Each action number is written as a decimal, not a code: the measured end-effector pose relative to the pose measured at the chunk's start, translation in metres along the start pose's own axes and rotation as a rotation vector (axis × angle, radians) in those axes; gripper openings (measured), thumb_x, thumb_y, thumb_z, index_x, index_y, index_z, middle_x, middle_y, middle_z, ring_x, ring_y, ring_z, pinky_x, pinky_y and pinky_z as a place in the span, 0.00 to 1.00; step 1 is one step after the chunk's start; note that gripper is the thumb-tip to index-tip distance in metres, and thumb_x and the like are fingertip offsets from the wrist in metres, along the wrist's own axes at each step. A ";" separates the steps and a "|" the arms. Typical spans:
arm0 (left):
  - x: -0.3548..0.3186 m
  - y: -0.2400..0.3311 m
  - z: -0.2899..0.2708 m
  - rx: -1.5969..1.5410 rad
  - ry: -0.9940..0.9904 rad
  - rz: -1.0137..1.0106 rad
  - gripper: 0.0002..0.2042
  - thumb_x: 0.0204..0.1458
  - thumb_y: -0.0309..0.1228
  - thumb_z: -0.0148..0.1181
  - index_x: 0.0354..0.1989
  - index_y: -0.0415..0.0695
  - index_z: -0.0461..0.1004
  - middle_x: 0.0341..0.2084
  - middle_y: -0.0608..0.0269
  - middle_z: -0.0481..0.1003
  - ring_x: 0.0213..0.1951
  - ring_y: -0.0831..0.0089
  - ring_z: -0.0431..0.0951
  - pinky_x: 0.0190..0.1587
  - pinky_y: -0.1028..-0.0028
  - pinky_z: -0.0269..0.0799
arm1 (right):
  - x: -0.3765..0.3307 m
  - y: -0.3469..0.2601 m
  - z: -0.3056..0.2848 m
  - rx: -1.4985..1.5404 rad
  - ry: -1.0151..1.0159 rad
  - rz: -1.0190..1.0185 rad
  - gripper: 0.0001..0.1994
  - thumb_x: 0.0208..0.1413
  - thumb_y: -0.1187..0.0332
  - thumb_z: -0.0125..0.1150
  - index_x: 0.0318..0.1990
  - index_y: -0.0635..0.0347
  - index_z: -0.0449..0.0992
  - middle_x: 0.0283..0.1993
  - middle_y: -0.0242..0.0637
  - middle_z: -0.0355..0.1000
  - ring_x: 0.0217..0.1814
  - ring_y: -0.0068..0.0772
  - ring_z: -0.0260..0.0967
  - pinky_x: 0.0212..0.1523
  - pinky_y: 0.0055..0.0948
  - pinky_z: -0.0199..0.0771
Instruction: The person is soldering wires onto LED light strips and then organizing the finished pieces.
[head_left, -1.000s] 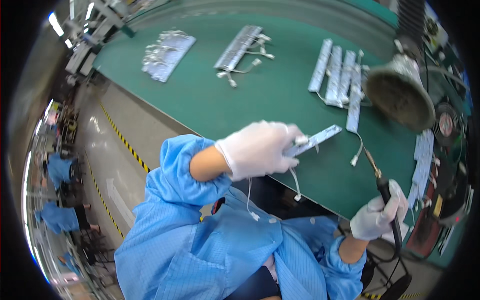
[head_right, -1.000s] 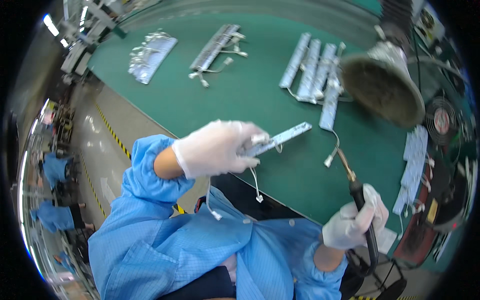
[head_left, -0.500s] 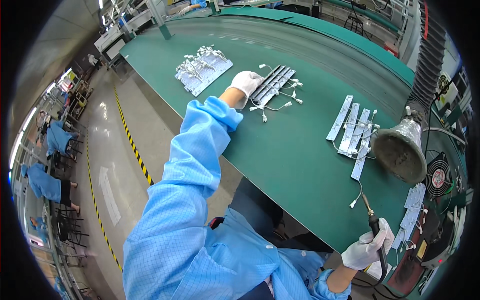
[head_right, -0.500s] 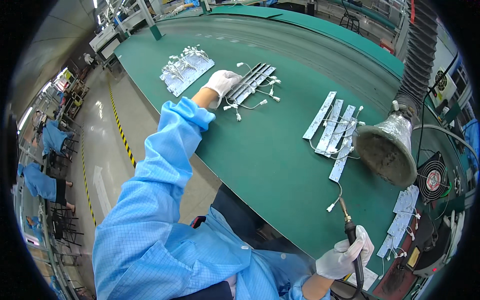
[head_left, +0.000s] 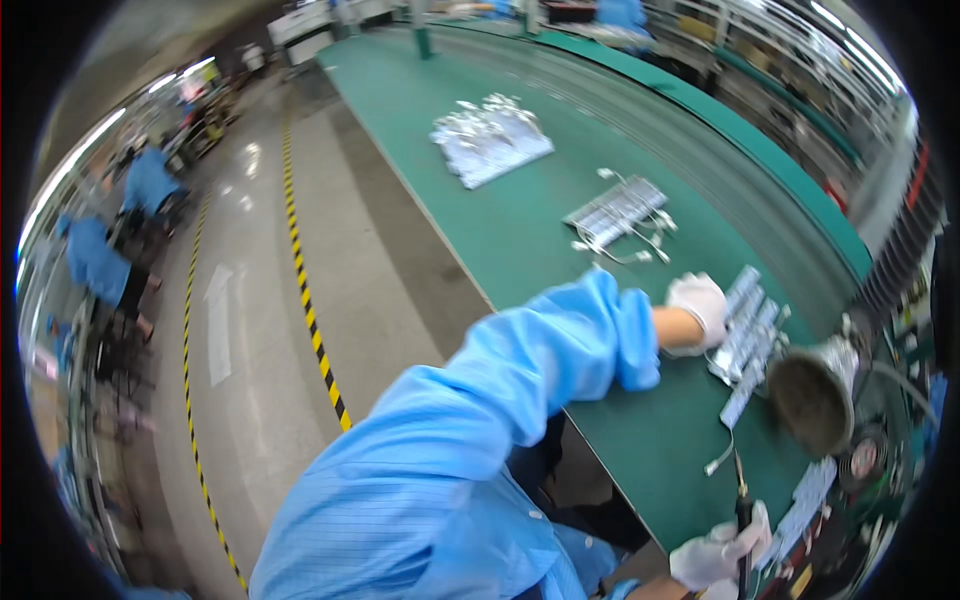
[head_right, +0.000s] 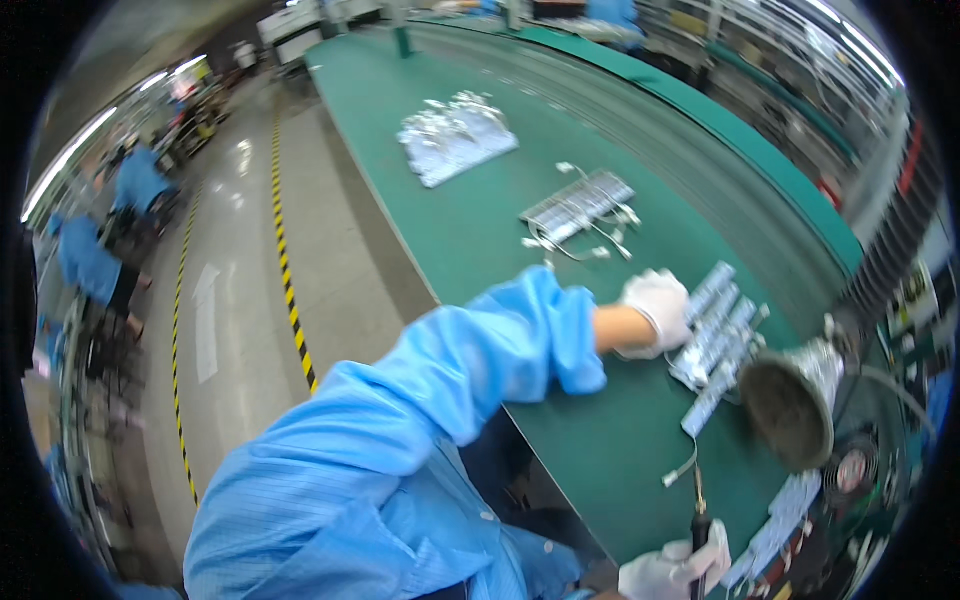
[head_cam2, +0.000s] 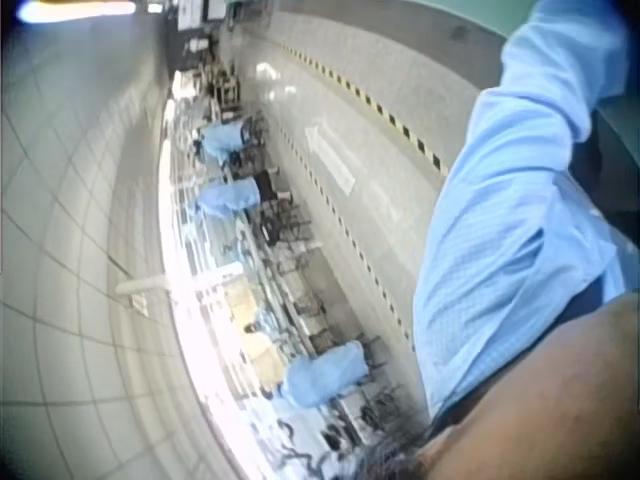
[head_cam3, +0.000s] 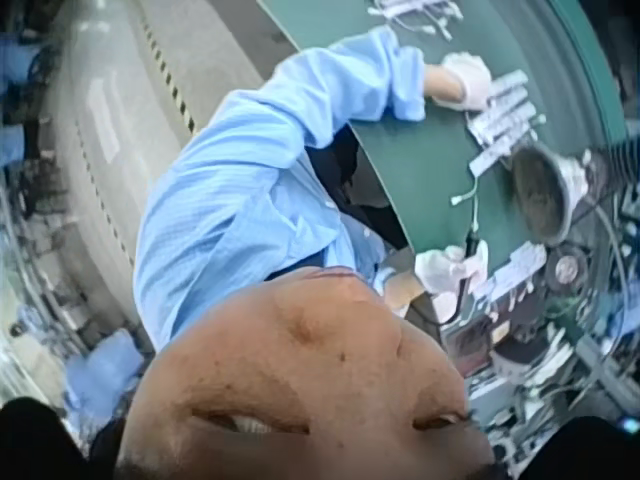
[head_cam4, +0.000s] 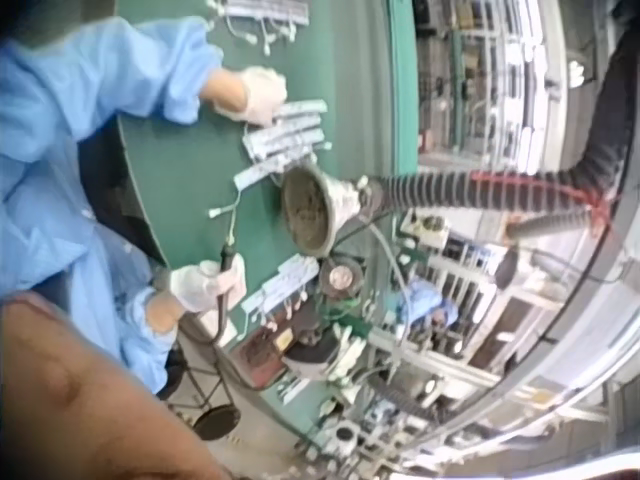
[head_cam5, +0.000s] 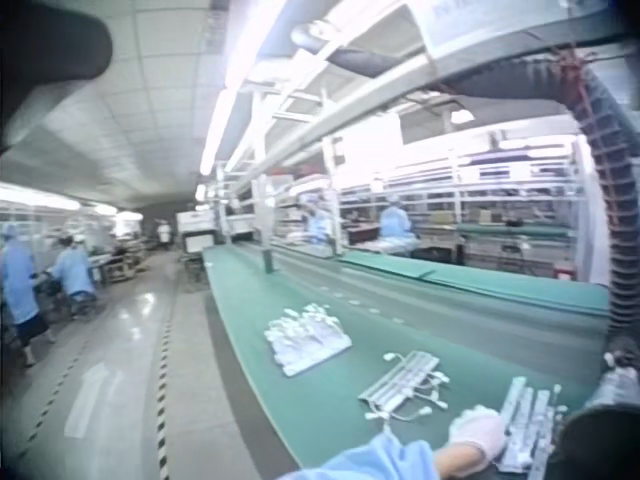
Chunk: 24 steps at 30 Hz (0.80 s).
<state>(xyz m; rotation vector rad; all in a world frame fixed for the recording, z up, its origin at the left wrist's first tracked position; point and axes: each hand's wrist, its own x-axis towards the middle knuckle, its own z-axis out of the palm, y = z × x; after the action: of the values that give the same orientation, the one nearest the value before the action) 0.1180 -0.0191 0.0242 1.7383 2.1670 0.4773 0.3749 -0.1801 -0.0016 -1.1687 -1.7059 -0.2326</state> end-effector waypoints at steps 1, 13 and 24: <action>0.010 0.000 0.019 0.129 0.118 0.006 0.23 0.42 0.38 0.62 0.43 0.33 0.75 0.36 0.42 0.76 0.46 0.53 0.77 0.49 0.62 0.72 | 0.000 -0.016 -0.006 0.184 -0.035 0.309 0.21 0.64 0.51 0.42 0.45 0.61 0.71 0.36 0.42 0.72 0.36 0.48 0.70 0.36 0.46 0.68; 0.000 -0.030 -0.002 -1.661 -0.007 0.233 0.16 0.43 0.21 0.62 0.42 0.36 0.69 0.26 0.65 0.72 0.25 0.78 0.71 0.28 0.78 0.67 | 0.008 -0.004 0.000 -0.267 0.225 -0.161 0.17 0.66 0.58 0.40 0.45 0.65 0.67 0.32 0.41 0.72 0.28 0.42 0.69 0.27 0.39 0.69; -0.102 -0.030 -0.023 -0.883 -0.868 0.184 0.19 0.52 0.31 0.60 0.50 0.34 0.68 0.32 0.65 0.75 0.24 0.85 0.70 0.26 0.82 0.67 | 0.003 0.018 0.021 -0.337 0.327 -0.241 0.16 0.60 0.78 0.49 0.55 0.63 0.60 0.44 0.50 0.69 0.40 0.46 0.70 0.44 0.38 0.73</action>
<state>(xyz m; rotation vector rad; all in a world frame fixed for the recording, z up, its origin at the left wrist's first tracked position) 0.1026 -0.1265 0.0357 1.2597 0.9626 0.4845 0.3758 -0.1564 -0.0153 -1.0881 -1.5468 -0.8410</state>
